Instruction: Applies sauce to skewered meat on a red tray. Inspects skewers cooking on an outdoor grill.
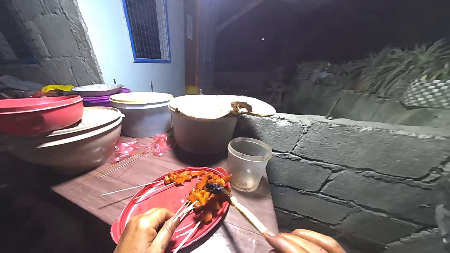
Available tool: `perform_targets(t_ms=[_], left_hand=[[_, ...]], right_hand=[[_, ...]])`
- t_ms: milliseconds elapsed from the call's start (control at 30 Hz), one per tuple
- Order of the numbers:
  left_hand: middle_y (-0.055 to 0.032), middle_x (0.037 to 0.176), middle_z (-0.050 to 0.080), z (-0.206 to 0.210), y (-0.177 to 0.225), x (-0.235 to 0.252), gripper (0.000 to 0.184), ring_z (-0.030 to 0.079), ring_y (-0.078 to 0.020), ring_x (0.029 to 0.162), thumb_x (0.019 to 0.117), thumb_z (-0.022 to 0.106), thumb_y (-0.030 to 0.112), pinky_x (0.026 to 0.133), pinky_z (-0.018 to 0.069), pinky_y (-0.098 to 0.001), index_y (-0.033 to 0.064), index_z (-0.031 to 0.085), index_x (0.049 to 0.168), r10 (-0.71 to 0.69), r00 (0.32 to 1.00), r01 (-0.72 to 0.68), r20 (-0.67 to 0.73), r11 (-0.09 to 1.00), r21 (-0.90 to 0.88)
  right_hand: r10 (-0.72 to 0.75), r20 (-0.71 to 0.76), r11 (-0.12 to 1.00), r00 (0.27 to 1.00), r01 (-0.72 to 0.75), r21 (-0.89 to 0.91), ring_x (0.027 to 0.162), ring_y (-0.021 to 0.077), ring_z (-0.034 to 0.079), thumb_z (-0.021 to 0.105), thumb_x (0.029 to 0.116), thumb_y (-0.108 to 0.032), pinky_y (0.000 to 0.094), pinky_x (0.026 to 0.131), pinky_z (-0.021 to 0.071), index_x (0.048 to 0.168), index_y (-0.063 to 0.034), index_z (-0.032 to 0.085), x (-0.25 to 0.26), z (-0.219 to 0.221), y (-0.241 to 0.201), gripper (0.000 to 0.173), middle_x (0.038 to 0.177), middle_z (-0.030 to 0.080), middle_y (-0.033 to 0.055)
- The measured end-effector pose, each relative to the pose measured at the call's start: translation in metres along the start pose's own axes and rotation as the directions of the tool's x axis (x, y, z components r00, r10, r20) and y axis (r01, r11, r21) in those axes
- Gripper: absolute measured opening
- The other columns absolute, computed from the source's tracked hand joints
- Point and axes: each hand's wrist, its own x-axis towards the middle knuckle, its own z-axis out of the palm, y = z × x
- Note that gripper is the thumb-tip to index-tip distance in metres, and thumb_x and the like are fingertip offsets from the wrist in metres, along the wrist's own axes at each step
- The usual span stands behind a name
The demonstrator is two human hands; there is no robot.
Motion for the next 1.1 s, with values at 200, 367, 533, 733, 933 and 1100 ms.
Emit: perform_targets(t_ms=[200, 367, 533, 733, 933, 1100], left_hand=[[0.0021, 0.074, 0.067, -0.008, 0.001, -0.004, 0.03, 0.059, -0.001, 0.066, 0.1027, 0.055, 0.025, 0.061, 0.0473, -0.0204, 0.0091, 0.075, 0.088, -0.016, 0.999, 0.018, 0.047, 0.998, -0.052], [0.0017, 0.075, 0.067, -0.009, -0.003, -0.006, 0.029, 0.059, -0.0007, 0.067, 0.1028, 0.055, 0.023, 0.062, 0.048, -0.0198, 0.0083, 0.075, 0.088, -0.027, 0.998, 0.032, 0.061, 0.996, -0.084], [0.0032, 0.076, 0.068, -0.011, -0.007, -0.006, 0.03, 0.06, -0.0001, 0.068, 0.1026, 0.053, 0.024, 0.063, 0.0482, -0.0209, 0.0098, 0.075, 0.088, -0.063, 0.998, 0.064, 0.025, 0.996, -0.054], [0.0032, 0.079, 0.069, -0.008, -0.006, -0.007, 0.03, 0.062, -0.0024, 0.071, 0.1027, 0.053, 0.028, 0.066, 0.0502, -0.0245, 0.0122, 0.075, 0.09, -0.078, 0.997, 0.079, -0.024, 0.997, 0.022], [-0.0076, 0.09, 0.072, 0.005, 0.002, -0.005, 0.038, 0.07, -0.0259, 0.088, 0.1044, 0.05, 0.039, 0.075, 0.0572, -0.0464, 0.012, 0.077, 0.107, -0.017, 0.999, 0.004, 0.049, 0.969, 0.246], [-0.0075, 0.098, 0.073, -0.026, 0.006, 0.002, 0.043, 0.069, -0.0243, 0.097, 0.1071, 0.046, 0.04, 0.084, 0.0557, -0.0427, 0.0117, 0.078, 0.11, 0.074, 0.997, -0.069, -0.012, 0.963, 0.262]], right_hand=[[0.04, -0.048, 0.999, 0.998, -0.042, -0.027, 0.096, 0.0192, 0.059, 0.061, 0.1017, -0.013, 0.024, 0.093, 0.0452, 0.101, 0.0014, 0.071, 0.002, -0.004, 0.016, 0.018, 0.091, 0.068, 0.0132], [0.079, -0.028, 0.996, 0.996, -0.078, 0.031, 0.096, 0.0186, 0.06, 0.06, 0.1024, -0.014, 0.0245, 0.092, 0.0462, 0.102, 0.0021, 0.072, 0.0, 0.0, 0.017, 0.02, 0.09, 0.069, 0.0137], [0.086, 0.014, 0.993, 0.996, -0.087, 0.085, 0.093, 0.0217, 0.061, 0.061, 0.1015, -0.012, 0.0285, 0.092, 0.0462, 0.102, 0.0042, 0.073, -0.006, 0.0, 0.009, 0.02, 0.09, 0.069, 0.0164], [0.082, -0.048, 0.997, 0.996, -0.082, -0.007, 0.093, 0.0194, 0.06, 0.06, 0.1033, -0.014, 0.0261, 0.092, 0.0459, 0.102, 0.0036, 0.072, 0.002, -0.007, 0.024, 0.021, 0.087, 0.068, 0.0151], [0.041, -0.071, 0.998, 0.997, -0.044, -0.049, 0.093, 0.0202, 0.062, 0.056, 0.1048, -0.013, 0.0283, 0.092, 0.0469, 0.103, 0.0068, 0.07, 0.017, -0.025, 0.022, 0.024, 0.09, 0.068, 0.0194], [-0.032, -0.123, 0.98, 0.992, 0.007, -0.196, 0.09, 0.0208, 0.065, 0.056, 0.1023, -0.008, 0.0321, 0.089, 0.0506, 0.101, 0.0141, 0.068, 0.058, -0.051, 0.035, 0.025, 0.089, 0.068, 0.0242]])
